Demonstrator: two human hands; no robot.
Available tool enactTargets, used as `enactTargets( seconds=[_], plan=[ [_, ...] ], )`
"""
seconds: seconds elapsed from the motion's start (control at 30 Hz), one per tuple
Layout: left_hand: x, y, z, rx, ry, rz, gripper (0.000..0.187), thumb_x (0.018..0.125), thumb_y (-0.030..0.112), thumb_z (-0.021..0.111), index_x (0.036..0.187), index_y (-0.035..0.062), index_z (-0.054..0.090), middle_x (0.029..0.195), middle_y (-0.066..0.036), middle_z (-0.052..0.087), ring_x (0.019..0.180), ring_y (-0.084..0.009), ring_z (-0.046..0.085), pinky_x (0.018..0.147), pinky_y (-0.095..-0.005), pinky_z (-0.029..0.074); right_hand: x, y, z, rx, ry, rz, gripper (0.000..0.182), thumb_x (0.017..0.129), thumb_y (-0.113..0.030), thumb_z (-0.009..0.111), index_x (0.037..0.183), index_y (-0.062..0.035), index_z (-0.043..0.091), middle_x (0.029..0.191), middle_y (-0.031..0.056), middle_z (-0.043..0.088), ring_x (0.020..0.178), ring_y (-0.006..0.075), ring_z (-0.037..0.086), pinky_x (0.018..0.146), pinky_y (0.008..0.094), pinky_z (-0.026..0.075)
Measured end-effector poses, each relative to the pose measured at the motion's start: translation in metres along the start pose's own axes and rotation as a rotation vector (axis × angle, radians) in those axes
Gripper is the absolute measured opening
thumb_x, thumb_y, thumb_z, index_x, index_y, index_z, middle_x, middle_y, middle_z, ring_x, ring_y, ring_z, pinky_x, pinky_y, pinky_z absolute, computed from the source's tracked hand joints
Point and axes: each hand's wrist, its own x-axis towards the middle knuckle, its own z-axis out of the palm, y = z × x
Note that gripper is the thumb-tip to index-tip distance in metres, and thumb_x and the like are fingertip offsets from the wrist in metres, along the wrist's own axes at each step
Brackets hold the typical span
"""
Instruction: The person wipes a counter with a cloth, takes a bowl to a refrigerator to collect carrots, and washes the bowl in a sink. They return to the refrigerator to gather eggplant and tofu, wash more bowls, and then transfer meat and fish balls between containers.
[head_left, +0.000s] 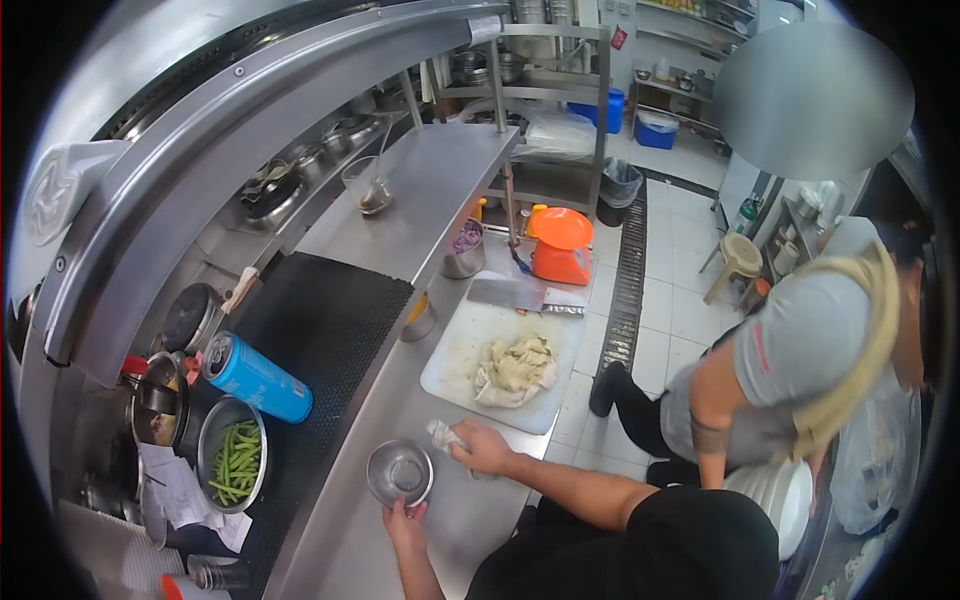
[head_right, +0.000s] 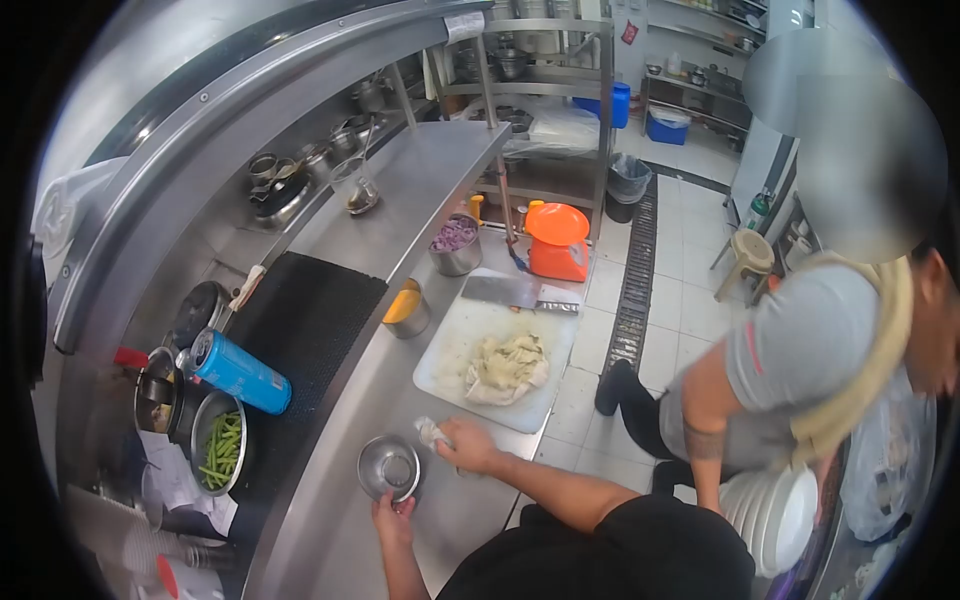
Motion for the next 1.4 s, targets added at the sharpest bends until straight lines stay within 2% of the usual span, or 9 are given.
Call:
enactTargets(
  seconds=[0.2,0.4,0.57,0.67,0.8,0.9,1.0,1.2,1.4],
  plan=[
    [-0.012,0.015,0.022,0.001,0.032,0.078,0.039,0.096,0.01,0.059,0.133,0.0025,0.048,0.115,-0.011,0.061,0.087,-0.0193,0.061,0.073,-0.0382,0.062,0.017,0.013,0.005,-0.055,-0.31,-0.132,0.046,0.091,-0.035,0.063,0.122,-0.0018,0.062,0.114,0.0196,0.064,0.107,0.0392,0.062,0.094,0.0459,0.051],
    [-0.013,0.028,0.106,0.025,-0.032,0.129,0.038,0.096,0.011,0.059,0.132,0.0029,0.049,0.116,-0.011,0.062,0.093,-0.0212,0.063,0.072,-0.0382,0.061,0.043,0.07,-0.004,0.137,-0.575,-0.318,0.057,0.092,-0.042,0.066,0.13,0.0,0.061,0.124,0.0235,0.065,0.113,0.0391,0.063,0.098,0.0459,0.05],
    [-0.028,0.033,0.205,0.009,-0.032,0.136,0.032,0.094,0.01,0.058,0.125,0.0064,0.052,0.117,-0.012,0.063,0.097,-0.0238,0.067,0.07,-0.0378,0.06,0.099,0.06,-0.121,0.306,-1.027,-0.221,0.059,0.098,-0.052,0.058,0.132,-0.003,0.06,0.125,0.0231,0.066,0.109,0.038,0.066,0.097,0.0452,0.05],
    [-0.028,0.03,0.254,0.016,-0.097,0.137,0.036,0.095,0.011,0.057,0.129,0.0064,0.051,0.122,-0.012,0.063,0.099,-0.0249,0.067,0.07,-0.0389,0.061,0.126,0.079,-0.205,0.445,-1.11,-0.156,0.056,0.101,-0.05,0.055,0.134,-0.005,0.059,0.122,0.0204,0.068,0.108,0.0336,0.068,0.093,0.0433,0.054],
    [-0.03,0.024,0.31,0.088,-0.16,0.125,0.041,0.097,0.01,0.055,0.137,0.0062,0.049,0.126,-0.013,0.062,0.104,-0.0256,0.066,0.077,-0.0426,0.061,0.137,0.102,-0.31,0.559,-1.021,0.155,0.062,0.103,-0.051,0.054,0.144,-0.0053,0.05,0.128,0.0187,0.066,0.113,0.0293,0.068,0.081,0.04,0.06],
    [-0.042,0.018,0.353,0.139,-0.214,0.15,0.039,0.099,0.007,0.055,0.137,0.0045,0.048,0.125,-0.013,0.062,0.104,-0.0216,0.066,0.083,-0.0384,0.058,0.128,0.115,-0.354,0.599,-0.866,0.302,0.075,0.101,-0.055,0.055,0.154,-0.0057,0.036,0.133,0.0216,0.062,0.114,0.0294,0.067,0.075,0.0376,0.063],
    [-0.045,0.008,0.382,0.329,-0.432,0.119,0.041,0.099,0.008,0.057,0.139,0.0045,0.047,0.128,-0.011,0.061,0.113,-0.0218,0.063,0.091,-0.0425,0.055,0.109,0.127,-0.386,0.667,-0.777,0.392,0.098,0.094,-0.063,0.06,0.161,-0.0069,0.018,0.141,0.0225,0.054,0.107,0.0284,0.07,0.069,0.0349,0.063],
    [-0.039,-0.036,0.474,0.38,-0.719,0.028,0.031,0.101,0.013,0.062,0.129,0.0034,0.052,0.119,-0.009,0.062,0.098,-0.0147,0.064,0.084,-0.0343,0.054,0.086,0.17,-0.453,0.567,-0.571,0.568,0.06,0.104,-0.038,0.051,0.152,-0.0037,0.036,0.128,0.0184,0.062,0.093,0.0231,0.072,0.067,0.0327,0.064],
    [-0.074,-0.072,0.629,0.533,-0.98,-0.046,0.046,0.101,0.023,0.065,0.139,0.002,0.049,0.127,-0.011,0.06,0.109,-0.0157,0.061,0.093,-0.0309,0.051,0.065,0.264,-0.561,0.554,-0.342,0.607,0.045,0.105,-0.028,0.047,0.139,0.0007,0.051,0.111,0.0165,0.069,0.076,0.0201,0.07,0.066,0.0326,0.061]
  ],
)
